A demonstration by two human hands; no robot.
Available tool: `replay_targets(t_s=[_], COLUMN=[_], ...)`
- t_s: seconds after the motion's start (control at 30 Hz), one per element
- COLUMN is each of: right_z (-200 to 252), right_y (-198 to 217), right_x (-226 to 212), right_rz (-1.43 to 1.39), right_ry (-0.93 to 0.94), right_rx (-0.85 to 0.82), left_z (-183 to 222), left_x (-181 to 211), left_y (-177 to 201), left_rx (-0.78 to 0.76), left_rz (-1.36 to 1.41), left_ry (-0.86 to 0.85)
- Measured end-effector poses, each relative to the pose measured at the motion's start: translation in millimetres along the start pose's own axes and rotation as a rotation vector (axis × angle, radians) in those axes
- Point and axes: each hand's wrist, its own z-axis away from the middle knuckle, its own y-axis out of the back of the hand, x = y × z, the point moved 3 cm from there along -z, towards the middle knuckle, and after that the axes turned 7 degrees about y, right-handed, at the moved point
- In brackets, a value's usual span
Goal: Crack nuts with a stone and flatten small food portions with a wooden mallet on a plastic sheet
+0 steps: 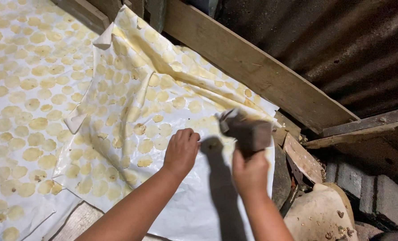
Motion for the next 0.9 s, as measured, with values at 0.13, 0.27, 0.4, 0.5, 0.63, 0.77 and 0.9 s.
replay_targets(t_s=[0.13, 0.27, 0.4, 0.5, 0.63, 0.77, 0.9], right_z=[6, 15, -7, -16, -16, 3, 12], right_y=[-40, -30, -7, 28, 23, -52, -65], right_x=[57, 58, 10, -30, -61, 2, 18], right_rz=[0.376, 0.329, 0.183, 0.033, -0.079, 0.195, 0.389], right_ry=[-0.138, -0.184, -0.189, -0.086, 0.124, 0.059, -0.111], right_rx=[-0.46, -0.544, -0.447, -0.227, -0.021, -0.254, -0.638], left_z=[1, 30, 5, -10, -1, 17, 34], left_x=[-15, -21, -19, -12, -17, -34, -35], left_y=[26, 33, 32, 8, 8, 34, 58], left_rx=[-0.06, -0.112, -0.154, -0.123, -0.169, -0.031, -0.105], left_rz=[0.105, 0.132, 0.199, 0.303, 0.386, 0.093, 0.211], left_ry=[0.017, 0.044, 0.035, 0.038, 0.092, 0.034, 0.032])
